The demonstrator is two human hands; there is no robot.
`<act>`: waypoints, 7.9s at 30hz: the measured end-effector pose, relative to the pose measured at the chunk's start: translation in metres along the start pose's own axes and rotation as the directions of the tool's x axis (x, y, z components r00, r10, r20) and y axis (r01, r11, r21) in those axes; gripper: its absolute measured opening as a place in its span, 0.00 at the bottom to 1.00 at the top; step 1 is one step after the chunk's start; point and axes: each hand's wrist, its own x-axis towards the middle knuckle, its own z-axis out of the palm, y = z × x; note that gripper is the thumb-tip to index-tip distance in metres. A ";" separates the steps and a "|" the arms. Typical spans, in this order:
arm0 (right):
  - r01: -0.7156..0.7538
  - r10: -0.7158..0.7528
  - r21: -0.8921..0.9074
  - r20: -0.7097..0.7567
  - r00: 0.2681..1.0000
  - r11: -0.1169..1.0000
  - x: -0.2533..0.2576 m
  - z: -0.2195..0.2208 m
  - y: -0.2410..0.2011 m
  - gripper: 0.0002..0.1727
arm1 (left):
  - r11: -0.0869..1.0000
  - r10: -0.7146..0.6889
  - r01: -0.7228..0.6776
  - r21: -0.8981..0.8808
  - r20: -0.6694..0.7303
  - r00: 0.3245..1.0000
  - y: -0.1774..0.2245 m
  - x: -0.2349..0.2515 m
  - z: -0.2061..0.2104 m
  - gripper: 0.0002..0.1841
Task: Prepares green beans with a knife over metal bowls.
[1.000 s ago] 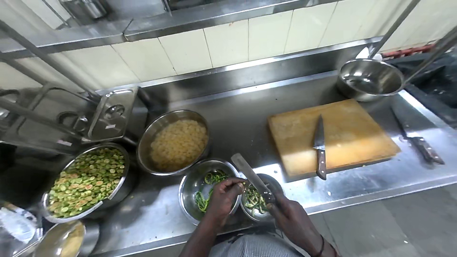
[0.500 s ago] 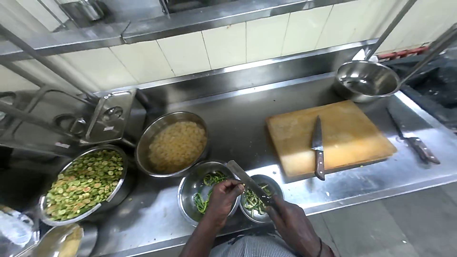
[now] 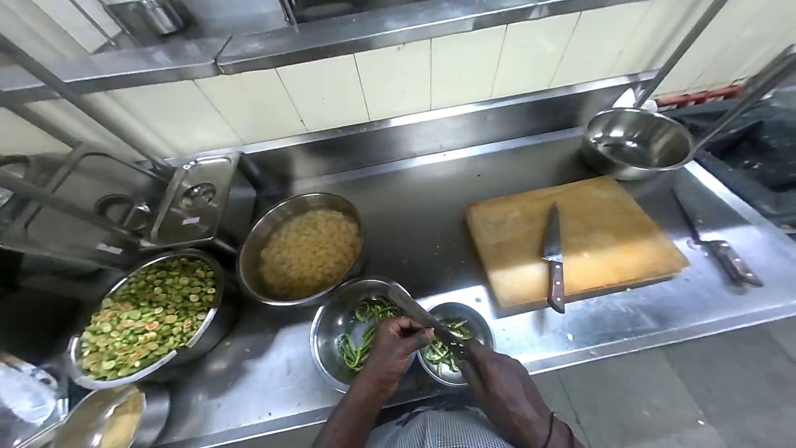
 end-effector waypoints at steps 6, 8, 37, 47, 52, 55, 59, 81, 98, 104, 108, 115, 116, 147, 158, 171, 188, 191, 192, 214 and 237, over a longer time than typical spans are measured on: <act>0.024 -0.023 -0.039 0.018 1.000 0.999 0.003 0.004 -0.004 0.20 | 0.985 -0.104 0.108 -0.131 0.042 0.994 -0.010 -0.001 0.007 0.03; 0.005 -0.007 0.036 0.031 0.999 0.999 0.004 0.004 -0.002 0.20 | 0.979 -0.112 0.120 -0.164 0.060 0.992 -0.010 -0.002 0.006 0.02; -0.047 0.045 0.007 0.161 0.986 0.999 0.008 0.007 -0.012 0.21 | 0.904 -0.263 0.288 -0.317 0.121 0.957 -0.018 -0.012 0.012 0.02; -0.021 0.021 -0.001 0.095 0.995 1.000 0.010 0.019 -0.006 0.19 | 0.895 -0.319 0.328 -0.303 0.082 0.944 -0.022 -0.007 0.029 0.10; -0.044 0.043 0.019 0.026 0.999 0.999 0.011 0.019 0.006 0.19 | 0.943 -0.266 0.278 -0.181 0.088 0.960 -0.027 0.000 0.036 0.14; -0.105 0.108 0.044 -0.093 0.990 0.994 0.010 0.015 0.021 0.17 | 0.989 -0.098 0.086 0.118 0.100 0.990 -0.033 0.009 0.032 0.09; -0.150 0.152 0.030 -0.304 0.941 0.988 0.013 0.016 0.051 0.15 | 0.610 0.076 -0.281 0.741 0.299 0.951 -0.036 0.016 0.019 0.19; -0.393 0.430 0.199 -0.208 0.878 0.898 0.060 0.028 0.076 0.16 | 0.216 -0.236 0.114 0.970 -0.061 0.970 -0.052 0.034 -0.105 0.20; -0.294 0.383 0.306 -0.289 0.877 0.905 0.034 0.025 0.089 0.16 | 0.630 -0.053 0.145 0.763 -0.144 0.988 -0.044 0.021 -0.105 0.11; -0.197 0.320 0.347 -0.342 0.884 0.917 0.030 0.013 0.074 0.15 | 0.934 -0.086 0.109 0.340 -0.080 0.993 -0.012 0.005 -0.096 0.16; -0.094 0.226 0.418 -0.277 0.934 0.904 0.028 0.011 0.061 0.16 | 0.925 0.042 0.006 0.381 -0.118 0.992 -0.008 0.004 -0.080 0.08; 0.067 -0.065 0.433 -0.020 0.998 0.899 0.016 0.015 0.033 0.21 | 0.975 0.158 -0.153 0.162 -0.016 0.987 0.007 0.001 -0.046 0.07; 0.078 -0.080 0.411 -0.013 0.997 0.908 0.014 0.015 0.029 0.21 | 0.980 0.153 -0.151 0.127 -0.005 0.988 0.008 0.001 -0.042 0.08; 0.048 -0.048 0.004 0.060 0.997 0.999 0.009 0.002 -0.006 0.22 | 0.997 -0.014 0.024 -0.080 0.128 0.992 -0.001 0.004 -0.004 0.04; 0.017 -0.007 0.195 -0.052 0.999 0.981 0.010 0.011 0.004 0.22 | 0.922 -0.077 0.104 -0.372 0.087 0.993 -0.011 0.001 0.004 0.05; -0.036 0.032 0.031 0.105 0.994 0.999 0.014 0.006 -0.012 0.23 | 0.966 -0.130 0.150 -0.212 0.108 0.986 -0.015 -0.001 0.014 0.02; -0.071 0.063 0.084 0.095 0.993 0.994 0.019 0.008 -0.008 0.23 | 0.957 -0.137 0.136 -0.256 0.016 0.990 -0.024 -0.003 0.012 0.03; -0.080 0.073 0.047 0.146 0.987 0.996 0.020 0.006 -0.015 0.23 | 0.959 -0.150 0.150 -0.241 0.019 0.988 -0.024 -0.004 0.014 0.04; -0.079 0.073 0.032 0.160 0.984 0.996 0.020 0.006 -0.016 0.23 | 0.957 -0.160 0.160 -0.243 0.021 0.987 -0.024 -0.004 0.014 0.04; -0.170 0.158 0.746 0.088 0.984 0.643 0.028 0.019 0.021 0.26 | 0.977 -0.066 0.087 -0.196 0.111 0.992 -0.024 -0.007 0.020 0.03; -0.561 -0.067 0.810 0.577 0.814 0.170 0.040 0.026 0.039 0.29 | 0.716 0.118 -0.184 0.673 0.143 0.983 -0.042 0.011 0.022 0.15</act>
